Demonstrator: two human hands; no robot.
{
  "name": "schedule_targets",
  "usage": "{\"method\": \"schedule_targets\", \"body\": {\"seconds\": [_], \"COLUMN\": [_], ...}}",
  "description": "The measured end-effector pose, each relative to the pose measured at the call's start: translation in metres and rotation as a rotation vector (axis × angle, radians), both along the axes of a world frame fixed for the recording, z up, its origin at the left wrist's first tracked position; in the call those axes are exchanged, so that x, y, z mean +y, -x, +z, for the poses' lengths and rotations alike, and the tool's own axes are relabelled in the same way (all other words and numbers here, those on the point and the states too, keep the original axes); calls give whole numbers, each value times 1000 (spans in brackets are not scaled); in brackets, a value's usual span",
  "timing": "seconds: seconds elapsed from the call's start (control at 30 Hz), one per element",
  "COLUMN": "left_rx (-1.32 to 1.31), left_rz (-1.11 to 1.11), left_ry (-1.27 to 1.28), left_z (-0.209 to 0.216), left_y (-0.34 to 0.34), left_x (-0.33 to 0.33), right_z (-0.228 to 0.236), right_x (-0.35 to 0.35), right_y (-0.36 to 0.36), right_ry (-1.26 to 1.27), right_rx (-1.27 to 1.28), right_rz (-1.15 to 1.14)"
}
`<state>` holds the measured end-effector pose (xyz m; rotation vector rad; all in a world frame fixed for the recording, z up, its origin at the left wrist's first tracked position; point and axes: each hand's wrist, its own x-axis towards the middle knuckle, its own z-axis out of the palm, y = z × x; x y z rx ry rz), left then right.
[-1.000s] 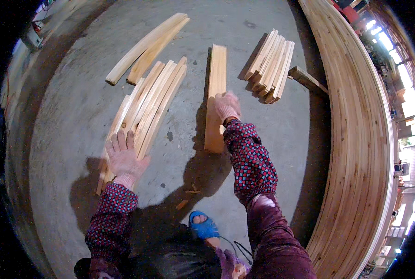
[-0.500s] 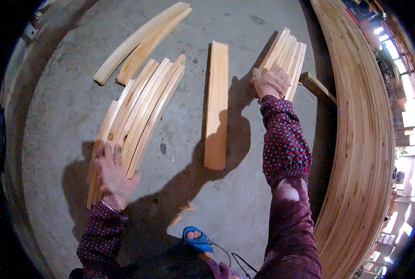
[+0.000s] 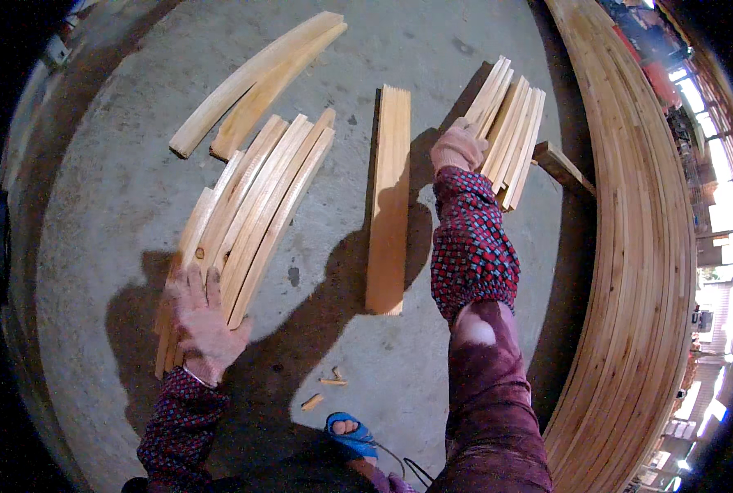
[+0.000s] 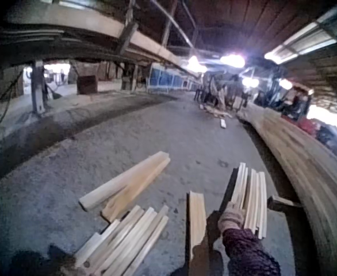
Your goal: The person sits on the floor and gathers scattered wooden planks, stacking them into a neat pile. They repeatedly pick up individual pieces and align them with the growing stack.
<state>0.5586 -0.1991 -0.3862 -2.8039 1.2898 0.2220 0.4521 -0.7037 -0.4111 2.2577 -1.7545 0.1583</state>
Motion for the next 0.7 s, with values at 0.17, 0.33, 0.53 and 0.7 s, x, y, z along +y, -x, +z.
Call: {"method": "schedule_targets", "body": {"seconds": [0.17,0.33,0.53,0.7], "left_rx": [-2,54,-5,73], "left_rz": [32,39,30,-35], "left_ry": [-51,-126,-37,-8], "left_z": [3,9,-7,4], "left_y": [2,1,3,-3], "left_x": [-8,-16,-5,-6], "right_z": [-32,-19,16,22], "right_x": [-9,17,11,-12], "right_y": [52,48,13,-18], "right_ry": [-211,-157,-225,-347], "right_rx": [-499,-581,-408,-198], "right_rz": [-86,-7,-120,-223]}}
